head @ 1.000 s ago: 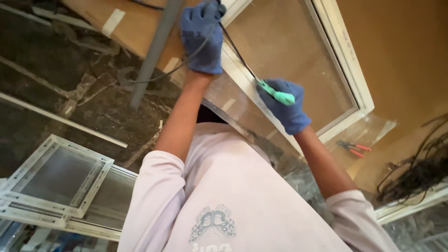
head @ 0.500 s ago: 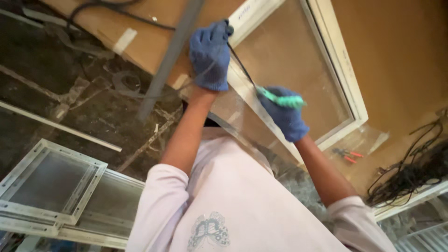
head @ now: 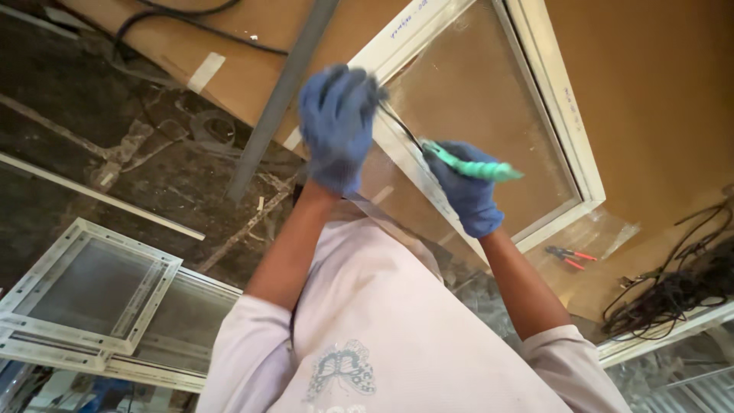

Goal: The person uses a green utility knife to cut a black rubber gasket strip to length and presses the gasket into the groove around a glazed window frame, working along the edges and trimming the excess end by hand.

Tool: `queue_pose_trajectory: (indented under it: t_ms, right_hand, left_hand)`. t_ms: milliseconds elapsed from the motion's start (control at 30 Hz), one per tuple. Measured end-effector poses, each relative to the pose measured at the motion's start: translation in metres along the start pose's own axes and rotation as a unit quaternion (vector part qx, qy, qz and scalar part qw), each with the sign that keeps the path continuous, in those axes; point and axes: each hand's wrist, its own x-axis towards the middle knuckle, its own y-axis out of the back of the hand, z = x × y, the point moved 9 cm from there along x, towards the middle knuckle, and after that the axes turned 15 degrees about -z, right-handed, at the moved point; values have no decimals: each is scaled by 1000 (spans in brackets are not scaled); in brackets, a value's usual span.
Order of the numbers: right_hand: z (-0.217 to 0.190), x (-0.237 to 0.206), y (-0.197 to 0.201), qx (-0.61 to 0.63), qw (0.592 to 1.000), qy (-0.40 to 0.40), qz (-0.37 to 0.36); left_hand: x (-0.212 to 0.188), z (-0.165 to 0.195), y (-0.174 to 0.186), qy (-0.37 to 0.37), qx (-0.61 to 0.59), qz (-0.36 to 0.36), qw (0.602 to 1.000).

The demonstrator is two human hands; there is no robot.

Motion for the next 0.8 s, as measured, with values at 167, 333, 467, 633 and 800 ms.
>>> queue_pose_trajectory:
  t_ms: [167,333,467,633,800]
  right_hand:
    - [-4,27,3,-11,996,-25,-85]
    - [-23,43,-2,-113,985,14,-131]
    - [-34,50,-11,-173,977,8,-126]
    - [-41,59,-17,-201,972,-6,-121]
    - [-52,79,-27,-210,971,27,-110]
  left_hand:
    - [-67,63,6,-151,-171,-169,959]
    - [-96,80,-19,-165,-98,-273,943]
    - [-74,57,-22,-75,23,-187,979]
    - [-63,22,-52,54,-27,-201,978]
    - [-71,15,-65,67,-59,-199,976]
